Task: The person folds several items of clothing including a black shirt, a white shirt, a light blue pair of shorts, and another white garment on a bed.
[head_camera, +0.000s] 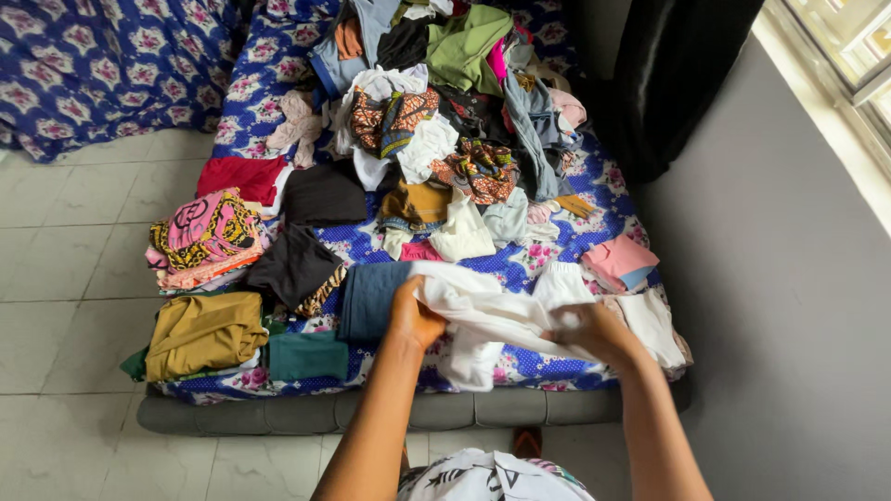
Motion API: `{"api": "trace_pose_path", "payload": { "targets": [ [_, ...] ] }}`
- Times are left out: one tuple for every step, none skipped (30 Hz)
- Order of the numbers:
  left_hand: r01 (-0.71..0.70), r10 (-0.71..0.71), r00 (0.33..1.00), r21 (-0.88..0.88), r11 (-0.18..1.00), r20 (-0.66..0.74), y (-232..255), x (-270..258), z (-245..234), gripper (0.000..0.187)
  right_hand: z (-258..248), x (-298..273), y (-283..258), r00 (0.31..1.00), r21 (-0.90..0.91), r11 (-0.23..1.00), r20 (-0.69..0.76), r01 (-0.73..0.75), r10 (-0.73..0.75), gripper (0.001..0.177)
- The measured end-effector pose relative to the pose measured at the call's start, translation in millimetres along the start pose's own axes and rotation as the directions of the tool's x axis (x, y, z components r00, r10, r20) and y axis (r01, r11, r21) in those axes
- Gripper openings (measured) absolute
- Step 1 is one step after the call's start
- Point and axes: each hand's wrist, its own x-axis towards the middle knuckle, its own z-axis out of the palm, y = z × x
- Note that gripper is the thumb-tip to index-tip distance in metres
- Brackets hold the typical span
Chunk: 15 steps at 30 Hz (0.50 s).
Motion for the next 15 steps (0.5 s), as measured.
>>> {"api": "trace_pose_path", "payload": {
  "targets": [
    [0.026,-0.025,0.999,0.004,1.0,-0.047,14,-14,22,0.042,10,7,17,1.0,-0.161,0.987,0.009,0.0,0.001,0.045],
    [0.022,-0.021,0.999,0.006,1.0,-0.045,28,-27,40,0.042,17,9,34,1.0,-0.16,0.987,0.008,0.005,-0.003,0.045],
    [-0.032,0.032,0.999,0.019,0.999,-0.004,44,-40,53,0.042,23,11,47,0.976,0.015,0.985,-0.131,-0.172,0.173,0.041],
    [-0.086,0.085,0.996,0.03,0.996,0.038,57,-49,63,0.043,26,14,57,0.903,0.21,0.925,-0.231,-0.317,0.362,0.037],
    [-0.088,0.087,0.995,0.03,0.996,0.038,69,-53,70,0.043,24,15,65,0.904,0.21,0.926,-0.231,-0.315,0.36,0.037],
    [-0.085,0.082,0.996,0.082,0.993,0.036,77,-54,73,0.042,18,13,73,0.856,0.278,0.887,-0.271,-0.368,0.44,0.036],
    [-0.086,0.08,0.996,0.197,0.977,0.038,80,-54,74,0.041,15,12,78,0.802,0.345,0.842,-0.299,-0.415,0.517,0.036],
    [-0.087,0.079,0.996,0.328,0.941,0.038,79,-51,75,0.04,11,16,77,0.805,0.343,0.843,-0.294,-0.414,0.515,0.036],
    [-0.102,0.09,0.995,0.468,0.878,0.048,74,-46,77,0.04,6,23,74,0.89,0.085,0.973,-0.394,-0.213,0.229,0.032],
    [-0.132,0.117,0.991,0.587,0.799,0.063,65,-40,80,0.039,4,25,68,0.909,-0.191,0.982,-0.408,0.006,-0.085,0.028],
    [-0.16,0.147,0.986,0.693,0.703,0.078,53,-33,86,0.038,7,28,57,0.925,0.134,0.987,-0.38,0.087,-0.029,0.027],
    [-0.199,0.182,0.977,0.759,0.62,0.107,40,-28,92,0.038,15,37,41,0.942,0.447,0.883,-0.335,0.148,0.012,0.027],
    [-0.237,0.215,0.966,0.812,0.534,0.14,26,-25,101,0.037,26,45,25,0.971,0.604,0.767,-0.215,0.216,-0.104,0.027],
    [-0.271,0.241,0.955,0.847,0.457,0.175,13,-23,111,0.037,42,53,11,0.965,0.747,0.619,-0.113,0.24,-0.239,0.027],
    [-0.3,0.247,0.946,0.853,0.428,0.209,2,-24,121,0.036,68,69,-10,0.972,0.816,0.548,-0.07,0.184,-0.222,0.021]
  ]
}}
